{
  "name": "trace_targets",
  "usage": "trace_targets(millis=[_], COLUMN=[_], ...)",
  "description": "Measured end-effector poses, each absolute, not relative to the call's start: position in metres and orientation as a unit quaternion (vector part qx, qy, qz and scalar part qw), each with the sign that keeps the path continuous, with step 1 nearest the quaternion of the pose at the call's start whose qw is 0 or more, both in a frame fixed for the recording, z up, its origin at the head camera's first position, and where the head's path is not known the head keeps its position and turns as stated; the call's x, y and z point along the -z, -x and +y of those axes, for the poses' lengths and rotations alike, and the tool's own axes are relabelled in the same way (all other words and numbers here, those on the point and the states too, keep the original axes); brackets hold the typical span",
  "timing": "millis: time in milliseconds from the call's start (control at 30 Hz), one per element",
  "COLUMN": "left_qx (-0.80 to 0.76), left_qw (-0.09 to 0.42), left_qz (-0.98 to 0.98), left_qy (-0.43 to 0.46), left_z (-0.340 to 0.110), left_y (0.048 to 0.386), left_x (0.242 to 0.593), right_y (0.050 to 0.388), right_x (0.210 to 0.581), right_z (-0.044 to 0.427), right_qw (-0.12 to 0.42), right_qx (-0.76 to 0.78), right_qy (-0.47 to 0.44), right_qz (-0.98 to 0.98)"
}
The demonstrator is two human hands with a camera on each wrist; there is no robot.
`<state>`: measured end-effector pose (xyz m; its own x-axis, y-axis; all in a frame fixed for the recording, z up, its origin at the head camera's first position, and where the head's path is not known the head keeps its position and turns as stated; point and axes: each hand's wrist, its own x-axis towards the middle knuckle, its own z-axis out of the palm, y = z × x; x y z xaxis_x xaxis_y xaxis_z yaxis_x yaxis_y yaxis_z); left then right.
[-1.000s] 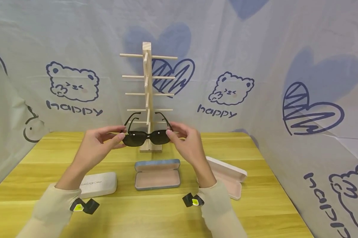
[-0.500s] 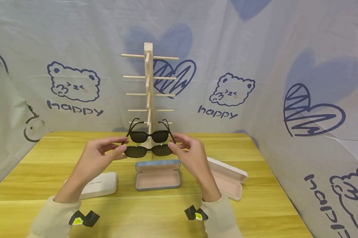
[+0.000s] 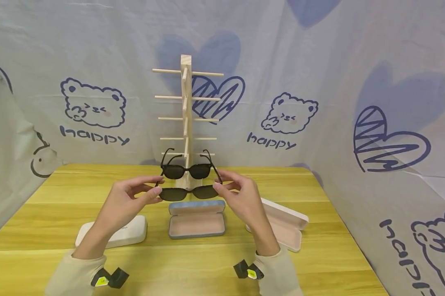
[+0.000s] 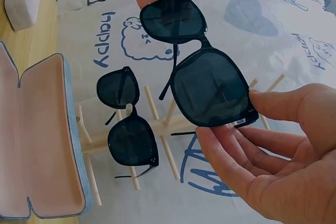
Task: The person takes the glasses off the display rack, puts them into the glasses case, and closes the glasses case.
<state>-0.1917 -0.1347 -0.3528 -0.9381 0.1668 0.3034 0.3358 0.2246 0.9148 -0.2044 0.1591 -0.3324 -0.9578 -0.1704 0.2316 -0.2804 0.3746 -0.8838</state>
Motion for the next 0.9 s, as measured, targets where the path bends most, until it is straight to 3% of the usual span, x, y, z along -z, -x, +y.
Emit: trace_targets(millis=[333, 900], left_qx=[0.591, 0.591], left_qw=[0.074, 0.068], left_qz=[-0.788, -0.788], left_qy=[0.159, 0.158], left_z=[-0.1353, -0.1373], left_y=[0.1888, 0.1871], left_x=[0.3499, 0.3484], right_y=[0.2037, 0.2006], right_x=[0.3357, 0.3371], right_z=[0.1565, 0.1529], right_qw=[0.04, 0.083], right_qx=[-0.525, -0.508], right_qy=[-0.13, -0.16], right_qz=[-0.84, -0.842])
